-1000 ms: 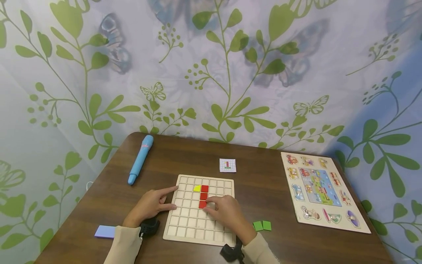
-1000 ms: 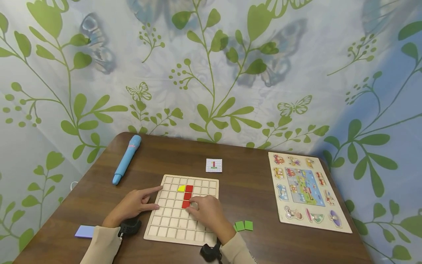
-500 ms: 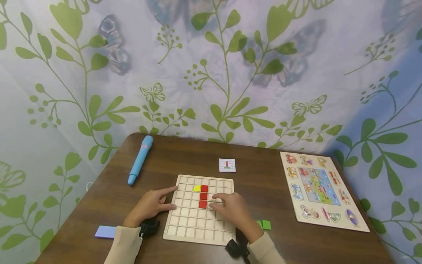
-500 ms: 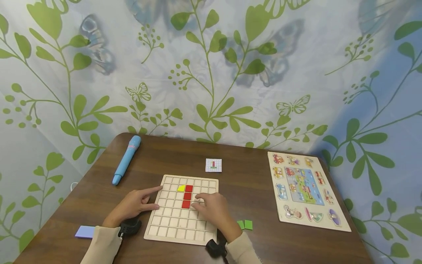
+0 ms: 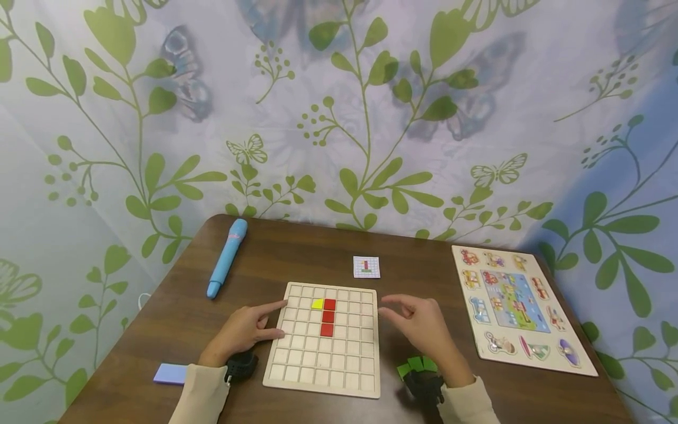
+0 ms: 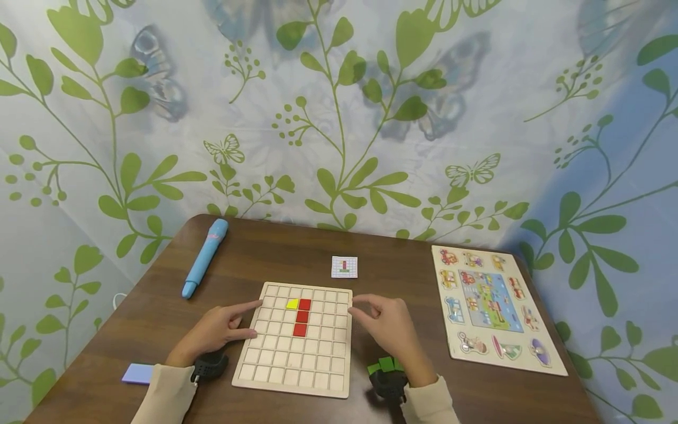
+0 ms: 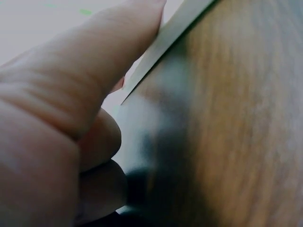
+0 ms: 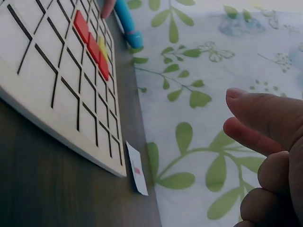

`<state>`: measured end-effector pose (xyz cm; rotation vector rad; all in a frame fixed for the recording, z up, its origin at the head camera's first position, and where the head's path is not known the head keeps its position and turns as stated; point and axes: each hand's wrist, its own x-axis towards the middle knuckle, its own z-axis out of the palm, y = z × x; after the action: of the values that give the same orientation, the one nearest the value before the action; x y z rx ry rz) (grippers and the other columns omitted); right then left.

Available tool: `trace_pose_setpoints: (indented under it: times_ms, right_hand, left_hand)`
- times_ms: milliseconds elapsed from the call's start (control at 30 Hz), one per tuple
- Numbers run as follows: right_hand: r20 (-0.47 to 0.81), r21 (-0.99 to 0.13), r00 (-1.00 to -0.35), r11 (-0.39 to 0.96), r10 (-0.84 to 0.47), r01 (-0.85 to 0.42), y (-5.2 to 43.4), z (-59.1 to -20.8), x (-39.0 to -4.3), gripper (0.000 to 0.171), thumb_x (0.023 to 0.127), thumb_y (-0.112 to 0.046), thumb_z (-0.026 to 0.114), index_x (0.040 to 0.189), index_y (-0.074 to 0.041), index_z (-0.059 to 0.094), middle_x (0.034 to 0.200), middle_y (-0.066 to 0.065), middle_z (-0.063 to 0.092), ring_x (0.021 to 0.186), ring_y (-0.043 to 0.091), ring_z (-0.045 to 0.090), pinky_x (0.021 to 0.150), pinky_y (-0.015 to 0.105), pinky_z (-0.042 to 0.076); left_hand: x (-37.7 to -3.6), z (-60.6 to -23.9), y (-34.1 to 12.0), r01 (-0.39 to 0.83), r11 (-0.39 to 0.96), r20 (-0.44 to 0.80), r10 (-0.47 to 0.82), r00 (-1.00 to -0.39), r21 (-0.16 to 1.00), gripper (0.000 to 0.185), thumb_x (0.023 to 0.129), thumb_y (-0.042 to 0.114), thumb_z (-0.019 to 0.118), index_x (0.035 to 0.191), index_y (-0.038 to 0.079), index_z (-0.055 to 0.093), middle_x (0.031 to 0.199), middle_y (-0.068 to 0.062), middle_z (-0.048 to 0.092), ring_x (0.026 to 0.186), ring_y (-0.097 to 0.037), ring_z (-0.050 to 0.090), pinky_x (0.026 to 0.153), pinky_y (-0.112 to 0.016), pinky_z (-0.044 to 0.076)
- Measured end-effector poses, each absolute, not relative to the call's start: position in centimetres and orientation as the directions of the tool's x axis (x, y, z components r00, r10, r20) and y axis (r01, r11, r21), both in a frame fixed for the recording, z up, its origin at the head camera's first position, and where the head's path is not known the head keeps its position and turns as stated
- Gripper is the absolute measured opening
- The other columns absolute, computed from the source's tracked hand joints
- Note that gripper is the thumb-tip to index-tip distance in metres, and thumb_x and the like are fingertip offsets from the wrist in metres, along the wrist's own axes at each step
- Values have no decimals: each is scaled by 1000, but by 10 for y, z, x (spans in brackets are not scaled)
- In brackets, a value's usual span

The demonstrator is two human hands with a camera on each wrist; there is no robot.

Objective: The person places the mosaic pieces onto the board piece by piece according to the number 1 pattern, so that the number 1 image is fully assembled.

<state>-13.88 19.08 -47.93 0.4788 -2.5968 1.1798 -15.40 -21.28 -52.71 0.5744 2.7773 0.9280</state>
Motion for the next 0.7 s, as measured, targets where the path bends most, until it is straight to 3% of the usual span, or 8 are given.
trace_pose_setpoints:
  times_ms: [167, 467, 700]
  right_hand:
    - [325, -687, -931, 635, -167, -354, 211, -477, -133, 20, 85, -35, 85, 102, -25, 80, 54, -17, 28, 49, -1, 22, 46, 22, 26]
    - [199, -706, -972, 670, -124, -230, 246, -495, -113, 26, 85, -38, 84, 102, -19, 81, 52, -14, 30, 47, -1, 21, 44, 22, 25]
    - [114, -728, -991, 674, -66, -129, 272, -512, -92, 23, 83, -35, 86, 100, -22, 81, 52, -13, 32, 47, 0, 24, 45, 22, 27]
  left_hand:
    - [-153, -527, -212, 307, 735, -29, 405, -914, 604, 68, 86, 47, 80, 145, 21, 60, 58, 14, 38, 51, -1, 31, 51, -22, 28]
    - [-154, -528, -212, 313, 724, -22, 413, -911, 614, 67, 86, 47, 79, 145, 21, 60, 58, 14, 36, 51, -1, 29, 50, -22, 28]
    - [-154, -531, -215, 310, 712, -23, 416, -909, 630, 68, 86, 50, 78, 146, 23, 60, 56, 14, 36, 49, -1, 27, 49, -22, 28]
